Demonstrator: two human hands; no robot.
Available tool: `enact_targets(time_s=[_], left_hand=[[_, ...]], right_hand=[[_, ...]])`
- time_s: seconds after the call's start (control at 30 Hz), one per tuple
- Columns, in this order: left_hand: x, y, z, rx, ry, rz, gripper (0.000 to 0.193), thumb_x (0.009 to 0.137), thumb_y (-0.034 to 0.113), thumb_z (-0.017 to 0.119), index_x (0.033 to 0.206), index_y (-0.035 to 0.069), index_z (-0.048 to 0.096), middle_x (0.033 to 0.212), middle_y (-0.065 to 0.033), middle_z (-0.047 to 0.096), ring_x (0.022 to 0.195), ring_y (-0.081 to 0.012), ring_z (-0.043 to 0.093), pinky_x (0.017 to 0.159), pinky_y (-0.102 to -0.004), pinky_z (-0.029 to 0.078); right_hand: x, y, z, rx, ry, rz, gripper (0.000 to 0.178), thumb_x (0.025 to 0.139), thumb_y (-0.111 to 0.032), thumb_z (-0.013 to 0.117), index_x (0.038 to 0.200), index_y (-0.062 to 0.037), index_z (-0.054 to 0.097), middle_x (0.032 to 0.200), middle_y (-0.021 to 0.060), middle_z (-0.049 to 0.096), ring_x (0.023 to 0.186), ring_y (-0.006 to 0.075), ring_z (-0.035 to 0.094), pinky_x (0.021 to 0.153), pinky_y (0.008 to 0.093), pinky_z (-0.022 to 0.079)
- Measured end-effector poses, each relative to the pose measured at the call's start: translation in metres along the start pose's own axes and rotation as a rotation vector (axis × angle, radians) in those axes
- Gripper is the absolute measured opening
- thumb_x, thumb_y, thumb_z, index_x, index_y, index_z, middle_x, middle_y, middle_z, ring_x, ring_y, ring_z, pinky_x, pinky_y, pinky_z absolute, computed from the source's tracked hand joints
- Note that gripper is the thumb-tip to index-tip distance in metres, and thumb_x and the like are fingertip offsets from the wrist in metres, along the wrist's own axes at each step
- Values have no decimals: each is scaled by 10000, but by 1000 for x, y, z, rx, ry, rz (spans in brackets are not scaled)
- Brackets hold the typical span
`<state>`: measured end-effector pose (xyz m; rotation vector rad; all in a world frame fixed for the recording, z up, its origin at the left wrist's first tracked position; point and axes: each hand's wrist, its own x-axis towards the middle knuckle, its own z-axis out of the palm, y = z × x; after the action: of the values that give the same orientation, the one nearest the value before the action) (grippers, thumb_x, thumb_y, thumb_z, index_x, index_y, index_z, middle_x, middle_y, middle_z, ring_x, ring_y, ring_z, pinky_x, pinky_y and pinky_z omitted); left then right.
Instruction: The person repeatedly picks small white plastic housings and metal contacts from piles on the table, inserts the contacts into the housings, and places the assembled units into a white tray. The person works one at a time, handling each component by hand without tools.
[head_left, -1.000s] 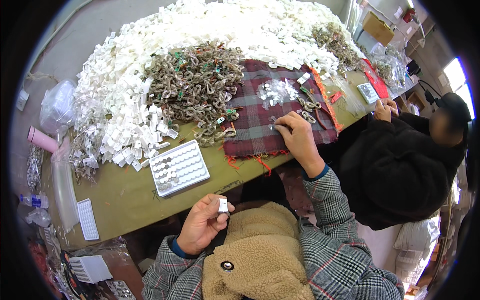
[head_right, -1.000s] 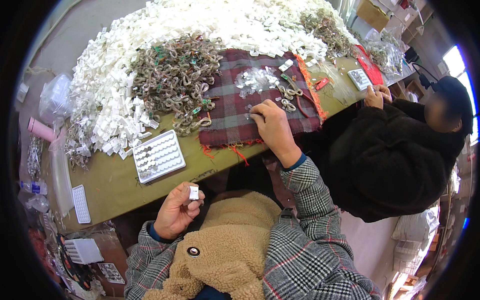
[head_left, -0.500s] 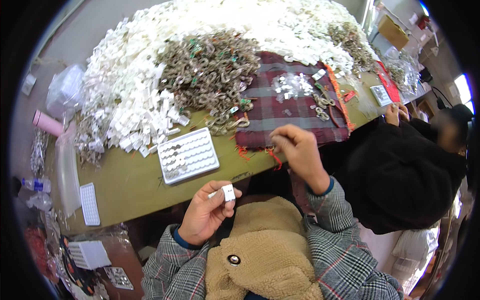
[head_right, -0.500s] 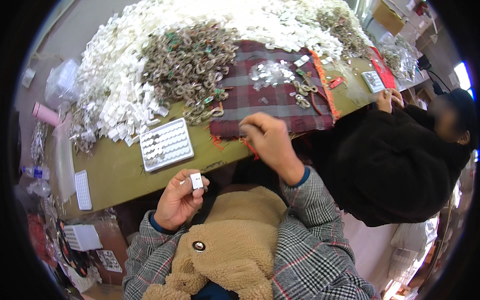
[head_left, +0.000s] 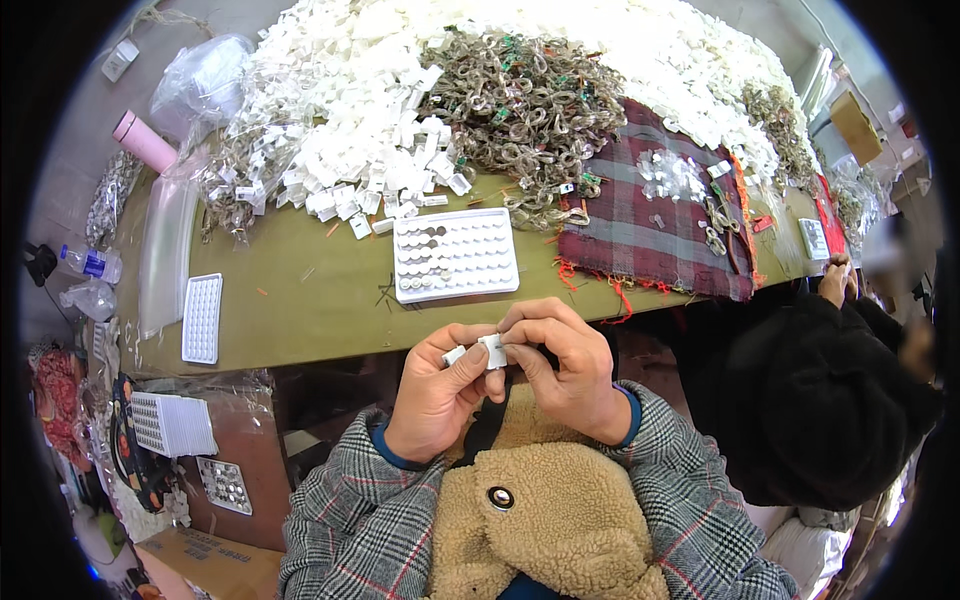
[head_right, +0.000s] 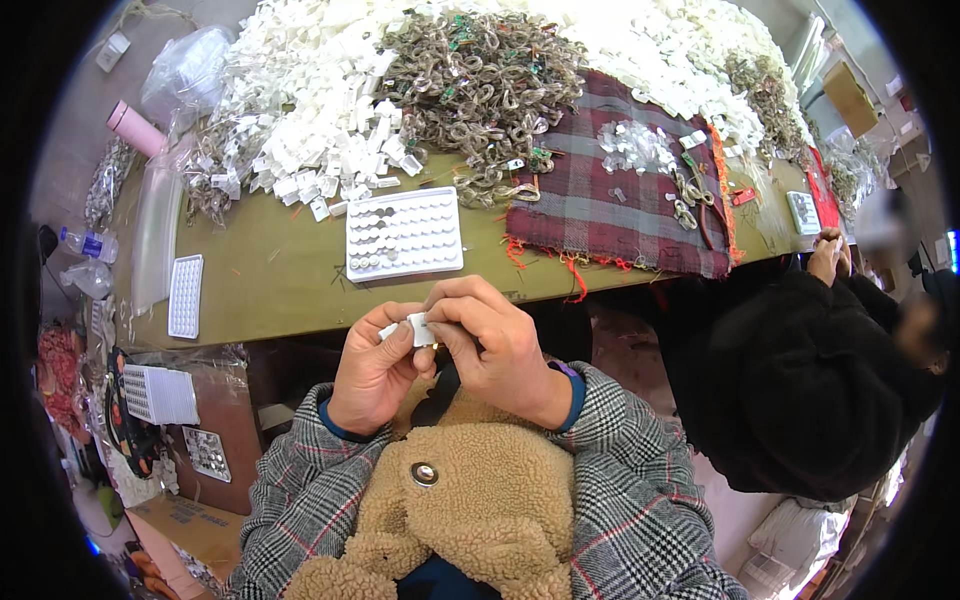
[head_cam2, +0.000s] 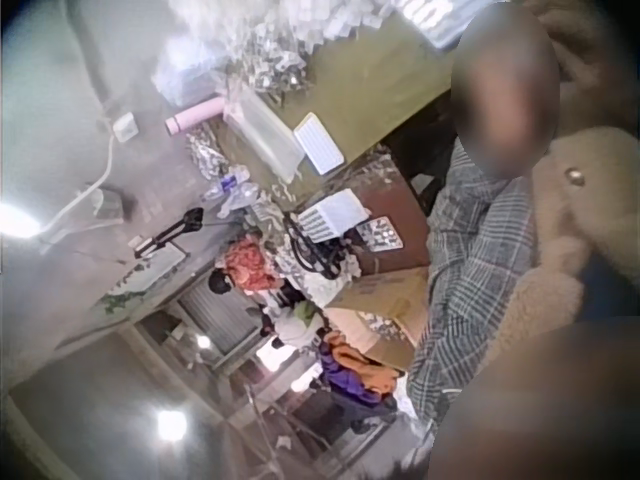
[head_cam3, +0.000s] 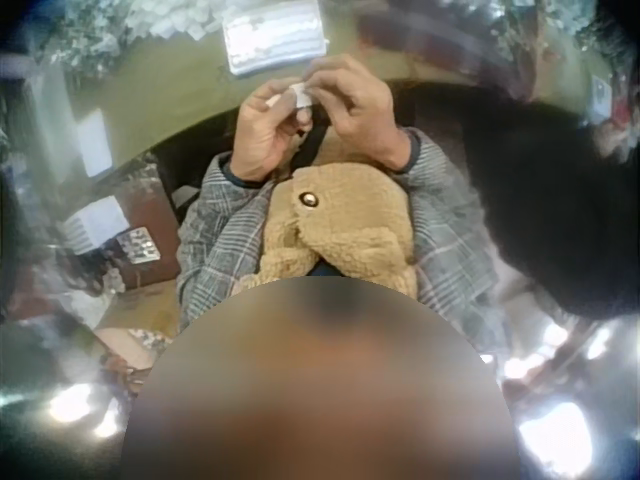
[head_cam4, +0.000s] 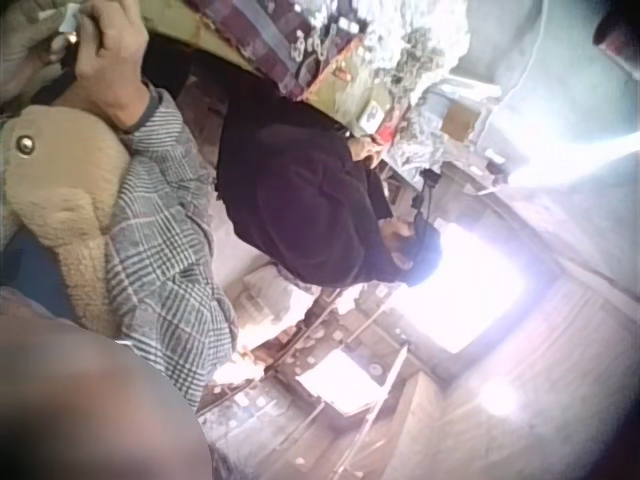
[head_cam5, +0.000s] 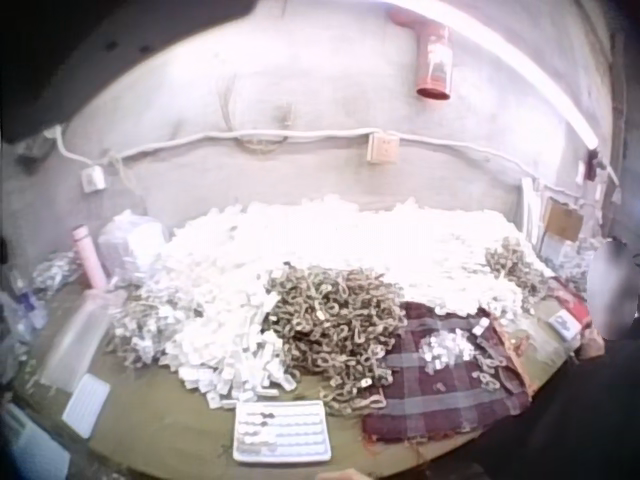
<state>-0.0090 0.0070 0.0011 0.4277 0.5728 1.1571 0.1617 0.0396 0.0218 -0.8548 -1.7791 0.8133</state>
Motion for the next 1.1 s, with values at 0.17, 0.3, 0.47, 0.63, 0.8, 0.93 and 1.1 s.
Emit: enact_targets(time_s=[0.17,0.3,0.47,0.63,0.8,0.93,1.1], left_hand=[[1,-4,-2,46,68,21,220,1008,125,566,1158,-31,605,917,-99,674,737,-152,651,652,-301,584],[2,4,-3,-8,72,27,213,1006,133,573,1143,-27,606,914,-96,674,724,-146,646,648,-300,582],[0,14,-3,-14,64,31,205,1002,144,582,1120,-21,609,907,-93,675,714,-143,646,642,-295,580],[-1,20,-12,27,141,48,202,999,131,584,1132,-21,601,896,-93,675,719,-144,657,652,-292,581],[3,37,-18,-61,103,98,268,1028,148,528,1263,19,523,968,-102,631,757,-134,624,640,-286,565],[9,53,-31,-162,81,47,169,1038,186,513,1139,51,529,909,-60,551,708,-134,573,570,-256,519],[15,58,-46,-154,-5,56,170,1016,186,570,1025,18,598,946,-76,614,773,-160,650,616,-247,566]], right_hand=[[0,7,7,-102,20,-158,105,824,87,666,914,41,640,945,130,640,804,244,659,684,320,543],[13,2,-1,18,-84,-41,134,821,86,672,938,32,633,952,131,641,805,240,656,699,314,539],[28,-5,-1,41,-160,40,149,807,84,669,932,16,621,959,134,650,841,229,652,730,307,524],[32,-3,23,-26,-149,21,120,800,82,661,889,12,621,939,136,652,802,234,651,722,321,522],[88,26,11,-127,-239,43,90,784,2,731,869,7,700,881,120,656,782,247,658,692,335,523],[147,69,11,-595,-235,57,65,803,-77,713,829,-18,719,821,118,612,783,294,619,713,408,484],[161,96,37,-881,-294,-8,100,801,-117,714,815,-18,720,844,110,606,820,314,597,760,424,435]])
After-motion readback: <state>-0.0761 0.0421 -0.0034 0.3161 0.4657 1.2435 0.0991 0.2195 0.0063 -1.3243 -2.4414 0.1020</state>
